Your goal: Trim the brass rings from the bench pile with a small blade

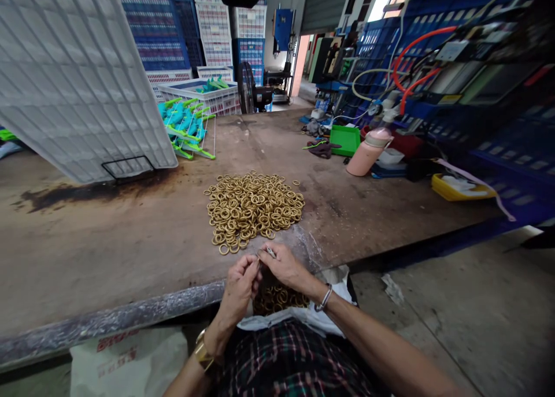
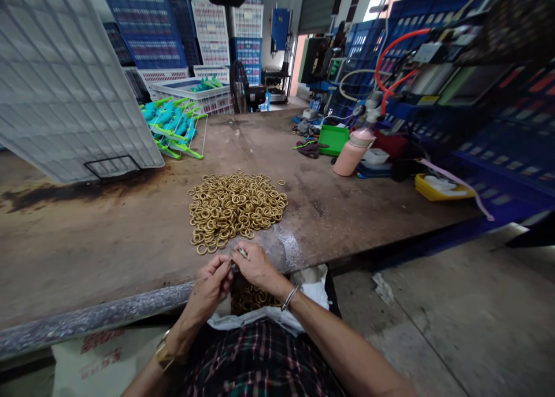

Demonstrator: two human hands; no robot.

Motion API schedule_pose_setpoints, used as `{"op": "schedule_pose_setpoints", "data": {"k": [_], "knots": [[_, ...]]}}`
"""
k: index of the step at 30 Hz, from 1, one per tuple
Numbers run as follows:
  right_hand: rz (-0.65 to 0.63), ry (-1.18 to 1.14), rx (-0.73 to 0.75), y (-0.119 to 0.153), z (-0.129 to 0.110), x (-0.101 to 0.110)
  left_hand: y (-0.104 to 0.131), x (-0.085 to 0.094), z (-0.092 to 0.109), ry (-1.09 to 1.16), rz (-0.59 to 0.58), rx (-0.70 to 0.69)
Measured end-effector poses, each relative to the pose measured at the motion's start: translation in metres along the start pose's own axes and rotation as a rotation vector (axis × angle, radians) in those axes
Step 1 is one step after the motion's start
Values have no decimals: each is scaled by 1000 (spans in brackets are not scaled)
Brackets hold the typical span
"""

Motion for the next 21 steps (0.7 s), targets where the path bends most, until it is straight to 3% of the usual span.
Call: {"op": "schedule_pose_setpoints", "data": {"k": [12, 17, 21], "knots": [[-4, -34, 51, 1, 0, 3, 3, -1, 0, 158, -99, -1], [60, 191, 47, 3, 0, 5, 1, 0, -3, 157, -71, -15], [-10, 415, 128, 9, 2, 3, 1, 1, -1, 153, -51, -37]]}}
Point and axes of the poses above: each hand's wrist, its own y-axis away from the middle knuckle, its own x-axis out of the back of the hand, z = x × y, the point moved 2 cm from there along -y, towards the middle knuckle
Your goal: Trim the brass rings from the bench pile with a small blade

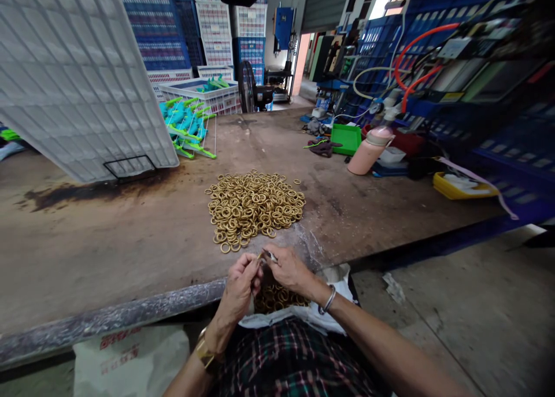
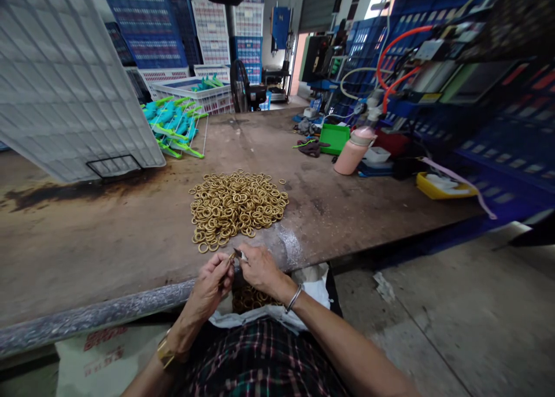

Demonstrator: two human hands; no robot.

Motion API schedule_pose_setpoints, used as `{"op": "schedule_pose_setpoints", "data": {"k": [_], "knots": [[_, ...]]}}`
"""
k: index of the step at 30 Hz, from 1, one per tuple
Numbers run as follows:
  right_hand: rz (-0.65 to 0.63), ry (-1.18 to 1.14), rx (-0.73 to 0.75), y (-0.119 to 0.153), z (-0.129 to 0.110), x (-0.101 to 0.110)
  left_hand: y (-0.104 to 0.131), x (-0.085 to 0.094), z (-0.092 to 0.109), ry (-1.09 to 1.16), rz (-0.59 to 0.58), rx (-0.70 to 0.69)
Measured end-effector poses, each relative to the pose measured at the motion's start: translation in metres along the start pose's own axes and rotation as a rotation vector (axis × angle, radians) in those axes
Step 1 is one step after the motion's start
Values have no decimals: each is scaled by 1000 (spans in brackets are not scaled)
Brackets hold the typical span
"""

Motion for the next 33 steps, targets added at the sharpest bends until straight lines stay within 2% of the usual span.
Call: {"op": "schedule_pose_setpoints", "data": {"k": [14, 20, 23, 27, 30, 33], "knots": [[-154, 227, 63, 2, -6, -1, 1, 3, 1, -149, 5, -88], [-289, 247, 64, -1, -4, -3, 5, 10, 2, -271, -2, -148], [-292, 322, -5, -5, 0, -6, 16, 8, 1, -199, -54, -101], [-212, 426, -43, -14, -1, -12, 31, -3, 8, 30, -170, -23], [-130, 430, 23, -22, -12, -18, 29, 0, 13, 234, -82, 44], [-116, 484, 35, -31, -21, -26, 23, 12, 12, 326, 13, 69]]}}
Point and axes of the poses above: each hand's wrist, its own y-axis away from the middle knuckle, its own x-axis out of the back of the hand, z = x × y, the point moved 2 cm from there along -y, towards the middle knuckle
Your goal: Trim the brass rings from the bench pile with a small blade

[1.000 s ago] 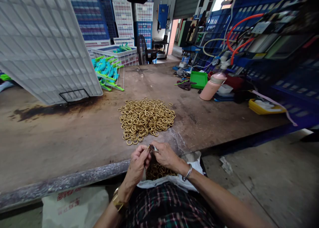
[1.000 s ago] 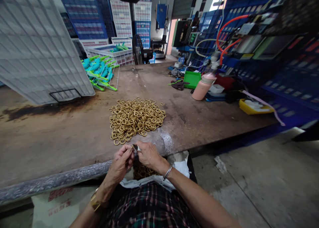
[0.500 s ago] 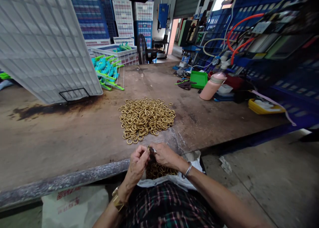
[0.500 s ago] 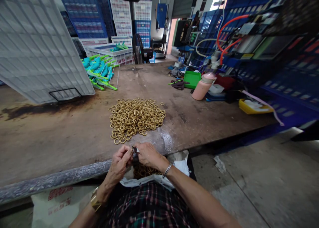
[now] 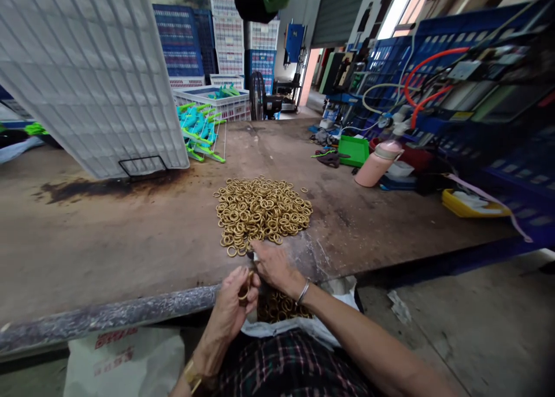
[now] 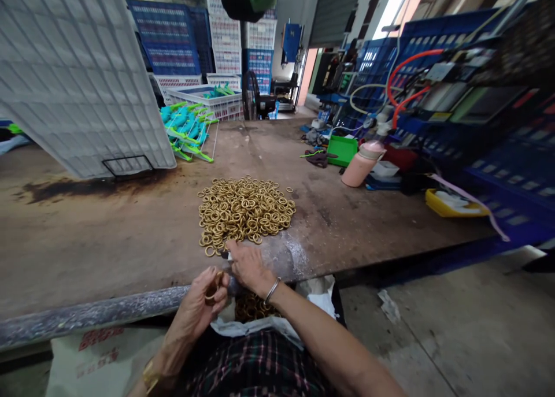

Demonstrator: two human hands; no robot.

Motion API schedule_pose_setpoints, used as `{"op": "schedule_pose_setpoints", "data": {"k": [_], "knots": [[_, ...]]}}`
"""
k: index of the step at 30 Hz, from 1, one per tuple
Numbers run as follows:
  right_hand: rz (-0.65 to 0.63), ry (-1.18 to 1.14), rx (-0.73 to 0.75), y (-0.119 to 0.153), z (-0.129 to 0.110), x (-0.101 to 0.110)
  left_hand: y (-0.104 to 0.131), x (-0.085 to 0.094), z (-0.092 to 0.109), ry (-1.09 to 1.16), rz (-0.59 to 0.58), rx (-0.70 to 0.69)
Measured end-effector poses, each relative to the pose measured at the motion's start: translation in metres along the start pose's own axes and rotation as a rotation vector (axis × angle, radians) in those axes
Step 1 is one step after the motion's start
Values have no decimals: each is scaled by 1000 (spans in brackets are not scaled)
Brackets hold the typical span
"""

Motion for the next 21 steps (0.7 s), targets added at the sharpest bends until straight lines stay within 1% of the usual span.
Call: {"op": "schedule_pose_setpoints", "data": {"k": [3, 6, 9, 11, 13, 15, 16, 18, 20, 21], "knots": [[-21, 70, -37, -9, -6, -5, -4, 11, 1, 71, 8, 15], [0, 80, -53, -14, -3, -9, -7, 19, 1, 185, 4, 57], [27, 4, -29, -15, 6, -10, -10, 22, 2, 289, 27, 115], [66, -116, -17, -14, 14, -10, -13, 23, 2, 316, 63, 140], [131, -313, -39, -12, 23, -9, -16, 23, 2, 300, 100, 138], [191, -594, -86, -9, 30, -8, -21, 21, 2, 241, 122, 106], [200, -753, -126, -7, 33, -7, -23, 20, 1, 195, 130, 81], [151, -1073, -227, 0, 35, -5, -27, 16, 0, 86, 143, 22], [37, -1340, -309, 8, 33, -3, -31, 9, -2, -23, 160, -31], [-20, -1443, -326, 12, 31, -1, -32, 6, -2, -69, 166, -54]]}}
Point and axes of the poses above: each hand's wrist, its own y-axis away from the middle knuckle, its own x-axis out of the back of the hand, z = x × y, the point moved 2 cm from there along -y, towards the middle knuckle
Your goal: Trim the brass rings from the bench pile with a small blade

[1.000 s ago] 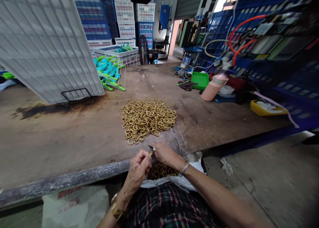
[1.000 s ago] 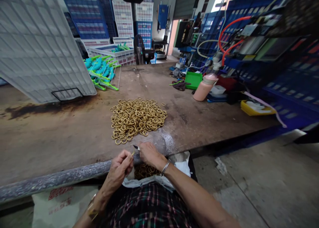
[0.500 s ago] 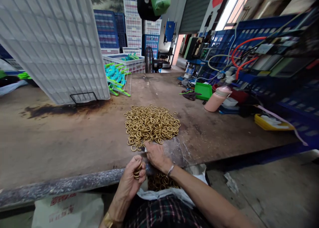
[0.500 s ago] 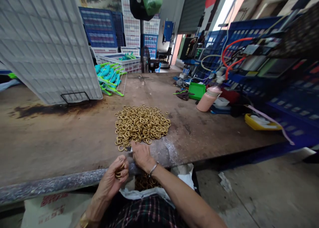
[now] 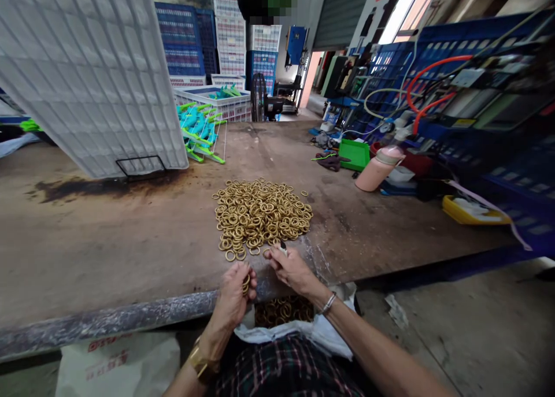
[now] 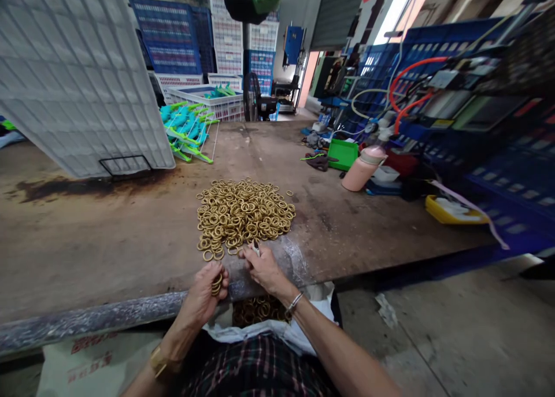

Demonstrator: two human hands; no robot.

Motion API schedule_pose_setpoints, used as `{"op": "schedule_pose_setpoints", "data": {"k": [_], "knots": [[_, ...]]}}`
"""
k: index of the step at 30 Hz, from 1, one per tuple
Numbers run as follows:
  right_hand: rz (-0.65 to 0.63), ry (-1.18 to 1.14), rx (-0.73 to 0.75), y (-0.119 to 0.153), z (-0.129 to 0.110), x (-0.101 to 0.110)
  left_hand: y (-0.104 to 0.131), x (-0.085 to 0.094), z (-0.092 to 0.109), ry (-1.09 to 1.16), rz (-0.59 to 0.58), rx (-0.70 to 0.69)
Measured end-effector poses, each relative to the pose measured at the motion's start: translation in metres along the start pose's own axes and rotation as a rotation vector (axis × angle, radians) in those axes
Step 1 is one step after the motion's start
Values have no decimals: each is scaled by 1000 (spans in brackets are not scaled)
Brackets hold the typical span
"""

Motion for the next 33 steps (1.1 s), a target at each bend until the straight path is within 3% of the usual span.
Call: {"op": "schedule_pose_setpoints", "data": {"k": [4, 9, 14, 21, 29, 33], "knots": [[-117, -179, -66, 12, -5, -5, 1, -13, -1, -114, -28, -58], [-137, -172, -42, 12, -4, -9, -1, -15, -6, -248, -48, -103], [-73, 45, -23, 10, -4, -6, -4, -11, -5, -375, 34, -237], [63, 474, 245, 8, -15, 2, 3, -15, 7, -599, 40, -494], [62, 487, 269, 4, -10, 0, 4, -17, 8, -627, 6, -512], [59, 448, 218, 6, -12, -1, 5, -17, 7, -570, -23, -438]]}}
Point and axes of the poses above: each hand's wrist, its own y-axis away from the middle knuckle, its own x-axis out of the back of the hand, z = x × y, the point moved 2 cm from there along -y, towards the middle knuckle
